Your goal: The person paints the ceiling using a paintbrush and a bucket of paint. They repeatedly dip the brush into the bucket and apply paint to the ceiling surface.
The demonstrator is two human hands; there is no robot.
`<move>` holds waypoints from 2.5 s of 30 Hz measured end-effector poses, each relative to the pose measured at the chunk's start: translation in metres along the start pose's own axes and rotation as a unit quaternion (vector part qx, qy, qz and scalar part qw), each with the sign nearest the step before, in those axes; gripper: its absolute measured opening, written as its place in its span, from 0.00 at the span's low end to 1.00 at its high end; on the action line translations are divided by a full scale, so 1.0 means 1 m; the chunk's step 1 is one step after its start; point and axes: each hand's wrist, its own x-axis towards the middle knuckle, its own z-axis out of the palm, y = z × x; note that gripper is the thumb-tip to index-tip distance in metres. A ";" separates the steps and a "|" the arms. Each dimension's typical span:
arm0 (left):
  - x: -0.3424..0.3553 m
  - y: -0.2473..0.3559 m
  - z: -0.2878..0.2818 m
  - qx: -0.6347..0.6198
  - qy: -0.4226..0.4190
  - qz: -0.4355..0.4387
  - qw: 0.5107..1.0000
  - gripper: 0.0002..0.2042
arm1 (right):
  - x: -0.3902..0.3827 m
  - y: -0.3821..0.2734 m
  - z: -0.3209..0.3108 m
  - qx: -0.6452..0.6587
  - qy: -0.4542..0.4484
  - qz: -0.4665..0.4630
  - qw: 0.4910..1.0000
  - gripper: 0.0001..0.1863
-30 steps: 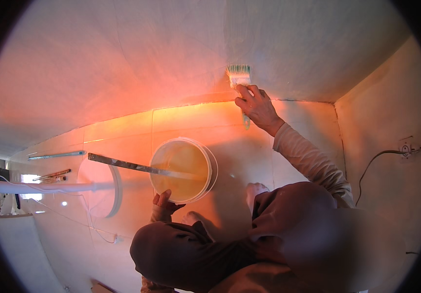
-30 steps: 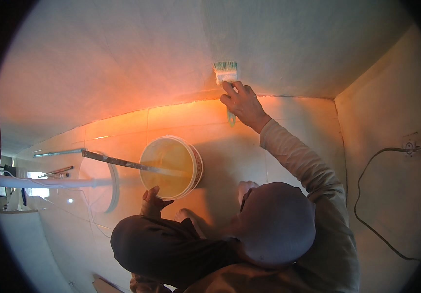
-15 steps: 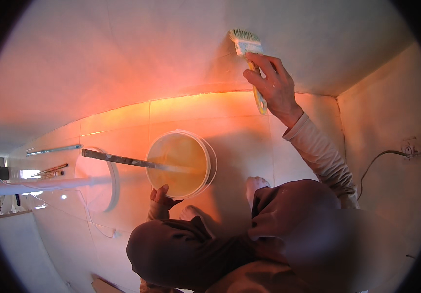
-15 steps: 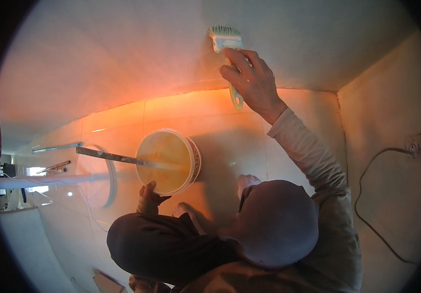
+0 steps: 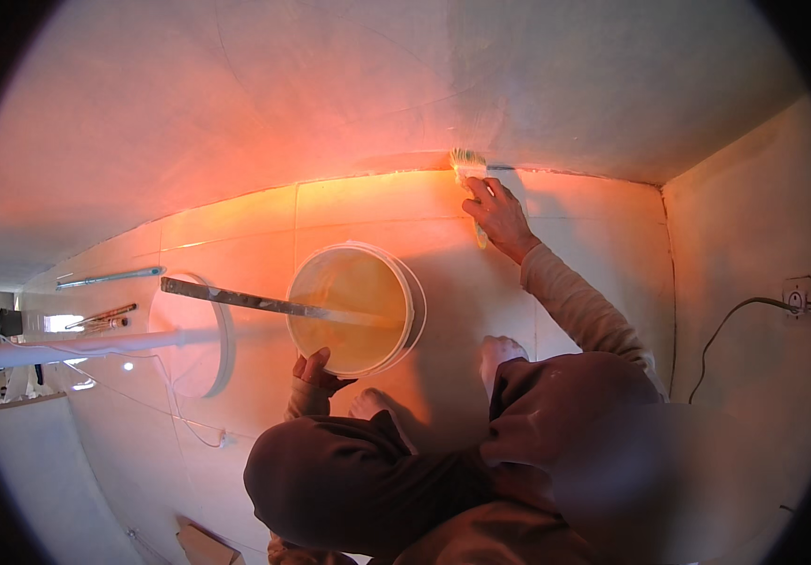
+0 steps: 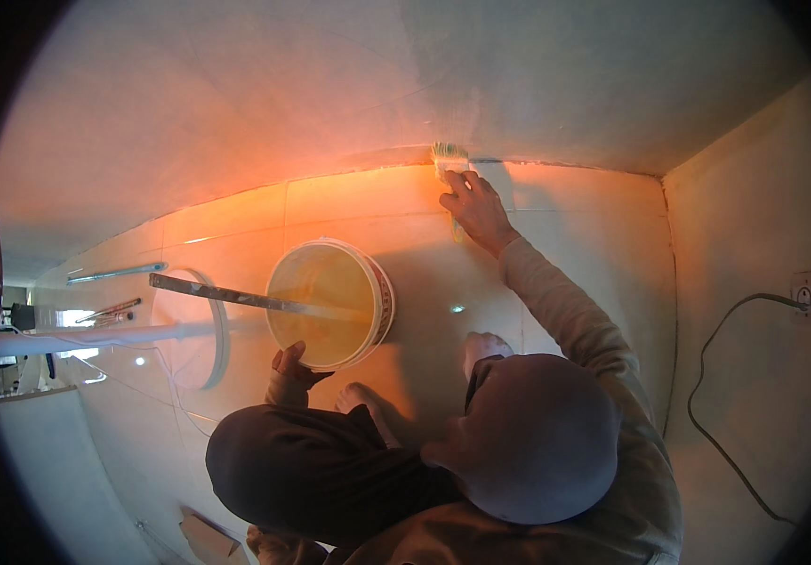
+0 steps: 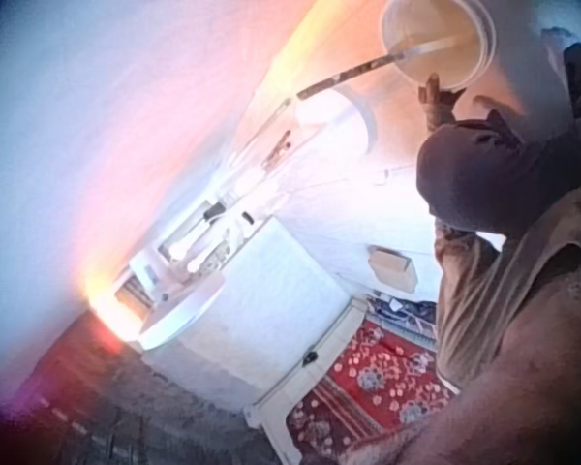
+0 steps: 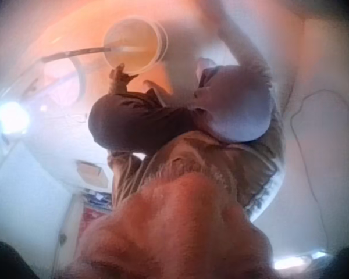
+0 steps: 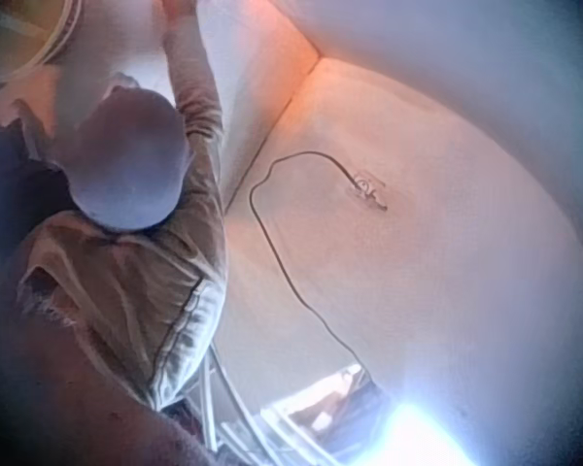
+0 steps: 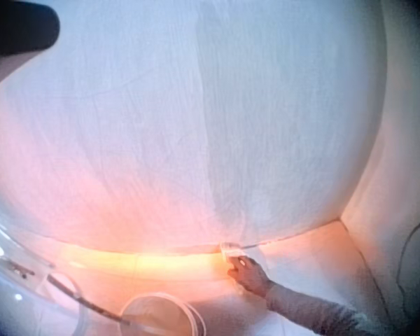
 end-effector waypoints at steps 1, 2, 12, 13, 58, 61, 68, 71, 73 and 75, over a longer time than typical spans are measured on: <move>-0.003 -0.002 -0.003 -0.001 0.003 0.003 1.000 0.26 | 0.000 -0.002 0.001 0.020 -0.011 0.001 1.000 0.10; 0.000 -0.003 -0.004 0.000 0.000 0.004 1.000 0.25 | -0.002 -0.001 -0.002 0.036 -0.022 0.006 0.999 0.10; -0.005 0.005 0.016 0.037 0.032 0.016 0.999 0.27 | 0.016 0.008 -0.020 -0.009 0.093 -0.009 0.996 0.11; -0.002 0.005 0.013 0.039 0.027 0.015 0.999 0.27 | 0.013 0.006 -0.018 0.009 0.076 -0.009 0.997 0.11; 0.009 -0.008 -0.010 0.010 -0.005 0.018 1.000 0.26 | -0.003 0.030 0.000 0.088 -0.054 0.032 0.994 0.19; 0.006 -0.006 -0.004 -0.002 -0.004 0.017 1.000 0.26 | 0.001 0.033 -0.016 0.052 -0.001 0.032 0.998 0.20; 0.000 -0.001 0.009 0.028 0.033 0.023 0.999 0.24 | -0.019 0.025 -0.019 0.079 0.005 0.044 0.996 0.20; 0.005 -0.004 -0.010 0.008 -0.022 0.007 1.000 0.26 | -0.017 0.033 -0.016 0.082 -0.019 0.053 0.995 0.20; 0.003 -0.003 -0.002 0.012 -0.003 0.012 1.000 0.26 | -0.011 0.043 -0.018 0.066 -0.002 0.057 0.996 0.20; 0.001 -0.003 -0.001 0.014 0.005 0.018 1.000 0.26 | 0.002 0.041 -0.033 0.055 0.030 0.053 0.997 0.20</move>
